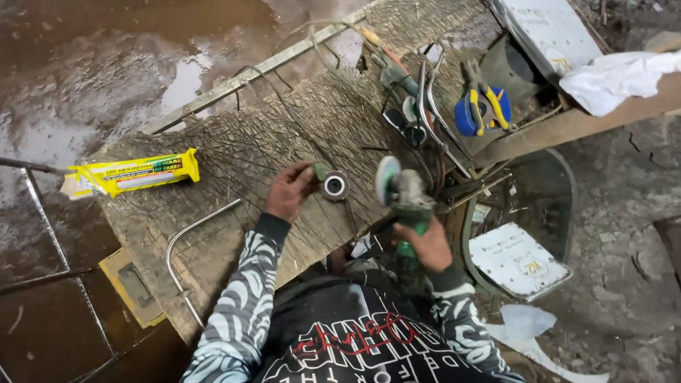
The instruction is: A person uses a handheld angle grinder to smooth and shape the end of a bent metal rod on a workbench in a workshop.
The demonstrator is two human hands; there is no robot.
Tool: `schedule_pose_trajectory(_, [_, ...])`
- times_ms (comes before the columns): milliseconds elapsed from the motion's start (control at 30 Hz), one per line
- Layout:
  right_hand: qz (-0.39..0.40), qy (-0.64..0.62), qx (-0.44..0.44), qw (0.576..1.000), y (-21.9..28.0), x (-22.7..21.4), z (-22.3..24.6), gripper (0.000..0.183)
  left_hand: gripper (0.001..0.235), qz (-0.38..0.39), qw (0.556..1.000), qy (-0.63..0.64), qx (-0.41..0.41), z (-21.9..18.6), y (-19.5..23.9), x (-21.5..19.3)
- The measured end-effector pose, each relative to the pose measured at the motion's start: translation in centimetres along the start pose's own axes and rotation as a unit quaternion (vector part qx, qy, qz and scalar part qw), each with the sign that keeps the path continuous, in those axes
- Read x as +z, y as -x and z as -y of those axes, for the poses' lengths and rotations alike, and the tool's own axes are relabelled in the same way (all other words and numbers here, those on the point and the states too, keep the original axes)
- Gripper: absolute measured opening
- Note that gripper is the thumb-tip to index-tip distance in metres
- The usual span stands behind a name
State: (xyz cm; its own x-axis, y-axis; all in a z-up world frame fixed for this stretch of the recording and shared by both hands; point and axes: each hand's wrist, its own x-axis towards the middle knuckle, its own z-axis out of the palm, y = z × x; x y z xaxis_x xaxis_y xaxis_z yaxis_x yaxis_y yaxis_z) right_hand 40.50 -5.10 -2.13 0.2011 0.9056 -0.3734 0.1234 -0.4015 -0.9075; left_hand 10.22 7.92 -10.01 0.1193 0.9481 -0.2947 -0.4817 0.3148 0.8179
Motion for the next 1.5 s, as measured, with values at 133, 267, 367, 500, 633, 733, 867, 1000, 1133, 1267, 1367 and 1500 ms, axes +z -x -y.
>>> schedule_pose_trajectory(133, [0.054, -0.026, 0.001, 0.998, -1.1, 1.7, -0.2, 0.062, 0.027, 0.028, 0.998, 0.040, 0.029, -2.4, 2.3, 3.2])
schedule_pose_trajectory(267, [0.130, -0.056, -0.029, 0.990, -2.6, 3.6, -3.0, 0.067, 0.024, -0.002, 0.997, -0.006, 0.078, -3.3, 3.8, 3.6])
schedule_pose_trajectory(367, [0.188, -0.052, -0.044, 0.980, -3.7, 4.3, -4.6, 0.067, 0.023, -0.019, 0.995, -0.027, 0.094, -1.9, 3.6, 1.8])
schedule_pose_trajectory(500, [0.212, 0.073, -0.035, 0.974, -4.0, 5.3, 0.3, 0.056, 0.021, -0.051, 0.993, -0.040, 0.100, -2.5, 4.8, 1.1])
schedule_pose_trajectory(633, [0.235, 0.080, -0.049, 0.967, -5.4, 6.3, -0.1, 0.047, 0.023, -0.097, 0.989, -0.053, 0.100, -3.3, 5.8, 0.2])
schedule_pose_trajectory(733, [0.242, 0.094, -0.054, 0.964, -5.4, 6.9, 0.8, 0.042, 0.023, -0.087, 0.983, -0.124, 0.100, -4.5, 6.5, -0.2])
schedule_pose_trajectory(867, [0.256, 0.075, -0.060, 0.962, -5.7, 7.5, 1.8, 0.035, 0.025, -0.080, 0.972, -0.191, 0.112, -7.1, 7.5, 0.4])
schedule_pose_trajectory(1000, [0.262, 0.031, -0.068, 0.962, -6.2, 7.5, -0.1, 0.032, 0.023, -0.055, 0.967, -0.201, 0.149, -7.2, 7.4, -0.2])
schedule_pose_trajectory(1133, [0.251, 0.035, -0.095, 0.963, -6.1, 7.9, -1.8, 0.039, 0.023, -0.050, 0.963, -0.203, 0.168, -7.2, 7.5, -0.7])
schedule_pose_trajectory(1267, [0.248, 0.041, -0.105, 0.962, -7.8, 7.4, -3.7, 0.038, 0.023, -0.021, 0.969, -0.184, 0.166, -8.0, 8.3, -0.5])
schedule_pose_trajectory(1367, [0.242, 0.064, -0.102, 0.963, -7.7, 6.5, -3.5, 0.040, 0.025, -0.013, 0.981, -0.128, 0.149, -6.7, 8.4, -1.1])
schedule_pose_trajectory(1500, [0.265, 0.066, -0.110, 0.956, -7.3, 4.8, -5.4, 0.035, 0.028, -0.031, 0.989, -0.050, 0.135, -5.9, 8.4, -0.8])
